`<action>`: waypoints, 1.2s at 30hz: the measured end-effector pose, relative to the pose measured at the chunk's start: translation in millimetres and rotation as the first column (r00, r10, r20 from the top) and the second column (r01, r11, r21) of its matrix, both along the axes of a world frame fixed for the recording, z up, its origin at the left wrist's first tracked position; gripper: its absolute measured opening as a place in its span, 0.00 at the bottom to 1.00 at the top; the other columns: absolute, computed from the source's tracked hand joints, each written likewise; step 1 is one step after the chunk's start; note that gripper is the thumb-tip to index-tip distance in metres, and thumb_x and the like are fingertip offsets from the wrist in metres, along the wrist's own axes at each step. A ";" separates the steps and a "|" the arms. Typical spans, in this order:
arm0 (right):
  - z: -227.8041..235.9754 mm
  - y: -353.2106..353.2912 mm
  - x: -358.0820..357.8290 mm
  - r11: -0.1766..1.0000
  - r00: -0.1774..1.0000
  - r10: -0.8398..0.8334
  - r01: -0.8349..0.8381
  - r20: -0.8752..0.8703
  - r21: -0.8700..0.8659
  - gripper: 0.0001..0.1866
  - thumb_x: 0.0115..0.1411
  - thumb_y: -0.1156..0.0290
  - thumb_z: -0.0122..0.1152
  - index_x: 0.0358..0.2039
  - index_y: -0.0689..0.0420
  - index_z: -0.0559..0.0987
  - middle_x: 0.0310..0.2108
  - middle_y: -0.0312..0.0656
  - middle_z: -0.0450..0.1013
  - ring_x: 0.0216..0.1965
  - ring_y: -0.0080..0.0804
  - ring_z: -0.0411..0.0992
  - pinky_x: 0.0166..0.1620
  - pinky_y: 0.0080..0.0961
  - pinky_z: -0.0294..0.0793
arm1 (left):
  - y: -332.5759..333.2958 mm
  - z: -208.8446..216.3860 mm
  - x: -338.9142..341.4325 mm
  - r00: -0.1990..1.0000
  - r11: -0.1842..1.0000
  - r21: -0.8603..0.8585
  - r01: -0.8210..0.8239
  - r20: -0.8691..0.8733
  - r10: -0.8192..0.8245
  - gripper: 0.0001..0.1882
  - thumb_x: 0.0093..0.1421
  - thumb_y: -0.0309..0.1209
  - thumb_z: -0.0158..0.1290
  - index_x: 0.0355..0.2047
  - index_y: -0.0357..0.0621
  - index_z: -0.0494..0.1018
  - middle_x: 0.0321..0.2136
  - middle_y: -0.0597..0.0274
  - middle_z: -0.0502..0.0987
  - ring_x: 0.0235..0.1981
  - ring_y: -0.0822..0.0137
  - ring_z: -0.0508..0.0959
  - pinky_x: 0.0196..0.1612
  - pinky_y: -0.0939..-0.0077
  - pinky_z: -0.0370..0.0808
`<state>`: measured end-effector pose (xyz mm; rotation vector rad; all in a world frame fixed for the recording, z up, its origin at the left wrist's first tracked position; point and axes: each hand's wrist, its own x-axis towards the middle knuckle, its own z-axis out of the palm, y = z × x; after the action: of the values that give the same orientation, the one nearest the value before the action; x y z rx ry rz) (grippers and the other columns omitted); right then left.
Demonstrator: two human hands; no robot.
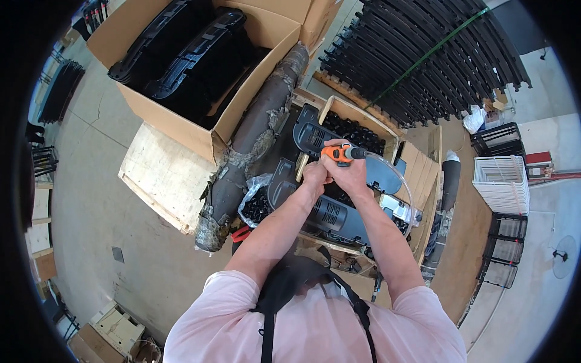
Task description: Assembling plastic components using a power screwdriver and manual fasteners.
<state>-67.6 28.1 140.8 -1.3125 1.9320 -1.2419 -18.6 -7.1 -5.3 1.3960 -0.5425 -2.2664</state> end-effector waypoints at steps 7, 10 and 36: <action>20.0 -1.6 2.1 0.985 0.996 0.092 -0.090 -0.008 0.148 0.25 0.58 0.75 0.71 0.56 0.59 0.77 0.51 0.43 0.80 0.53 0.30 0.77 0.60 0.31 0.75 | 1.4 -6.2 -1.0 0.997 0.999 -0.037 0.026 0.075 -0.023 0.24 0.74 0.47 0.50 0.26 0.42 0.73 0.21 0.63 0.76 0.17 0.70 0.74 0.19 0.72 0.74; 37.6 18.4 -0.6 0.978 0.983 0.182 -0.178 0.027 -0.108 0.28 0.59 0.76 0.70 0.60 0.59 0.74 0.54 0.44 0.79 0.56 0.31 0.76 0.62 0.32 0.74 | 4.1 -0.3 -4.2 0.988 0.996 -0.013 0.084 0.129 -0.082 0.25 0.73 0.51 0.52 0.26 0.43 0.73 0.21 0.64 0.75 0.16 0.69 0.74 0.18 0.71 0.73; -55.8 271.1 6.4 0.847 0.749 -0.391 0.520 0.535 -0.108 0.29 0.60 0.80 0.69 0.61 0.63 0.72 0.55 0.47 0.76 0.57 0.30 0.74 0.63 0.29 0.73 | 108.6 46.0 117.8 0.860 0.859 0.075 0.507 -0.108 -0.498 0.17 0.75 0.32 0.44 0.61 0.40 0.69 0.34 0.67 0.72 0.32 0.72 0.71 0.33 0.74 0.70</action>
<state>-61.2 299.2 84.9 -0.5115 1.7937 -1.9038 99.2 101.5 40.8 1.3072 -0.8589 -2.7860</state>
